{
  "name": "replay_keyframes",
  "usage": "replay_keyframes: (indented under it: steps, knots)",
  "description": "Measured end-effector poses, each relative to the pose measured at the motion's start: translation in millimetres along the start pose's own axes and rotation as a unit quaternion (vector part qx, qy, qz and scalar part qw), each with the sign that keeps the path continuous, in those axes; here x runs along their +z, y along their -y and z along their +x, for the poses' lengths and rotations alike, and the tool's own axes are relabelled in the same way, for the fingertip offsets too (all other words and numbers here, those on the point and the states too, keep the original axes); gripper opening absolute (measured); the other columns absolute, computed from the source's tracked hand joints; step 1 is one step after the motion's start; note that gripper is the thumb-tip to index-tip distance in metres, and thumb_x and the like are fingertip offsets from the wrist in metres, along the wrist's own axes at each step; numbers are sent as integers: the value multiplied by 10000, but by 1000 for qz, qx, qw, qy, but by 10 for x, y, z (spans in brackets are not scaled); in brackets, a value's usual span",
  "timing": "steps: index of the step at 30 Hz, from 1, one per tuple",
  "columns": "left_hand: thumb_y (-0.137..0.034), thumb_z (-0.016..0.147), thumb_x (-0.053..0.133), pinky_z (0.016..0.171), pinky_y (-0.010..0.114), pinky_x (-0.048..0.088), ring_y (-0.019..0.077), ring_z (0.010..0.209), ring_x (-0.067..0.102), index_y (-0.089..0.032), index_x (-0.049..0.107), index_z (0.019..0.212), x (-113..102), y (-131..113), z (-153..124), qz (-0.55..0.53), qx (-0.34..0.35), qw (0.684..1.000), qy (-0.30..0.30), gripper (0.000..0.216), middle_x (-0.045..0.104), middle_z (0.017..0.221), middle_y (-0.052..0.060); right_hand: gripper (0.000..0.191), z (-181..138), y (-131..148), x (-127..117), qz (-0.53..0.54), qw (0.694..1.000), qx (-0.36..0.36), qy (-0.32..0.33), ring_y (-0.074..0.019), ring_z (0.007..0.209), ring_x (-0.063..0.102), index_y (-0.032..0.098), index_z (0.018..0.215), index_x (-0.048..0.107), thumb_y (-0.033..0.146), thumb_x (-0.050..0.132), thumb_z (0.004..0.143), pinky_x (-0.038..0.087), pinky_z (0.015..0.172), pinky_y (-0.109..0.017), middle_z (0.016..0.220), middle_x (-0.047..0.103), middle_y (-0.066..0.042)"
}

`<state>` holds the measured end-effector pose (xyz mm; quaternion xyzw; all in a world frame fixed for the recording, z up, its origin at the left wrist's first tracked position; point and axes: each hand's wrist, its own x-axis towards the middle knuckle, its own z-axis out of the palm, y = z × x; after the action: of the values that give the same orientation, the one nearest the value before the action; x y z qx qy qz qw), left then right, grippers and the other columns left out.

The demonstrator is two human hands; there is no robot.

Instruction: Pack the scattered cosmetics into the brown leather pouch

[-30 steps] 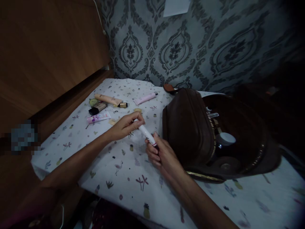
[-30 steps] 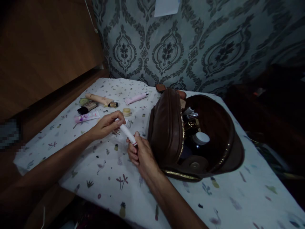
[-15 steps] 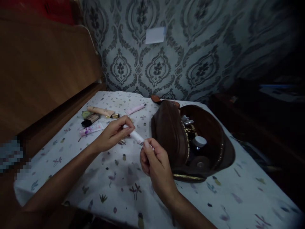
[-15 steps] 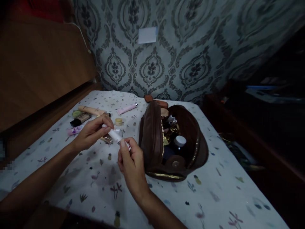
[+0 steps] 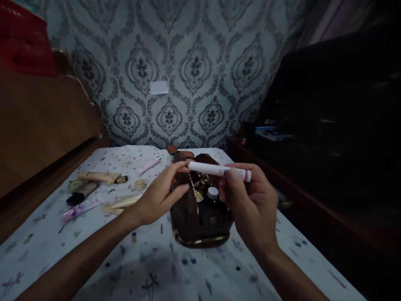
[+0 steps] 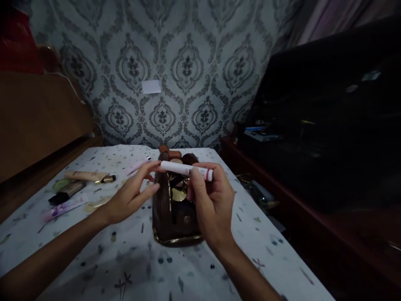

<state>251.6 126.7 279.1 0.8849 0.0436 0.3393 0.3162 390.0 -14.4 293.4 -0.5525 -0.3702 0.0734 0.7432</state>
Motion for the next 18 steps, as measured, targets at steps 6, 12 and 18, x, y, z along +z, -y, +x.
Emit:
replay_keyframes:
  steps: [6, 12, 18]
  knots:
    - [-243, 1033, 413, 1112, 431, 468, 241, 1325, 520, -218, 616, 1237, 52, 97, -69, 174, 105, 976, 83, 289, 633, 1334, 100, 232, 269, -299, -293, -163, 983, -44, 75, -137, 501, 473, 236, 887, 584, 464, 572, 927, 336, 495, -261, 582, 543, 35]
    - [-250, 1041, 392, 1130, 405, 469, 236, 1370, 486, -214, 587, 1285, 63, 149, -216, 222, 86, 970, 56, 315, 607, 1367, 96, 154, 351, -283, -398, -264, 949, -98, 143, -152, 554, 511, 223, 906, 543, 352, 480, 963, 365, 572, -257, 615, 584, 30]
    - [-235, 1040, 384, 1171, 420, 428, 232, 1418, 440, -233, 563, 1317, 118, 198, -264, 216, 73, 973, 48, 330, 565, 1425, 83, 109, 688, -302, -171, -364, 905, -134, 174, -163, 666, 578, 198, 921, 615, 272, 535, 925, 364, 633, -257, 778, 683, -18]
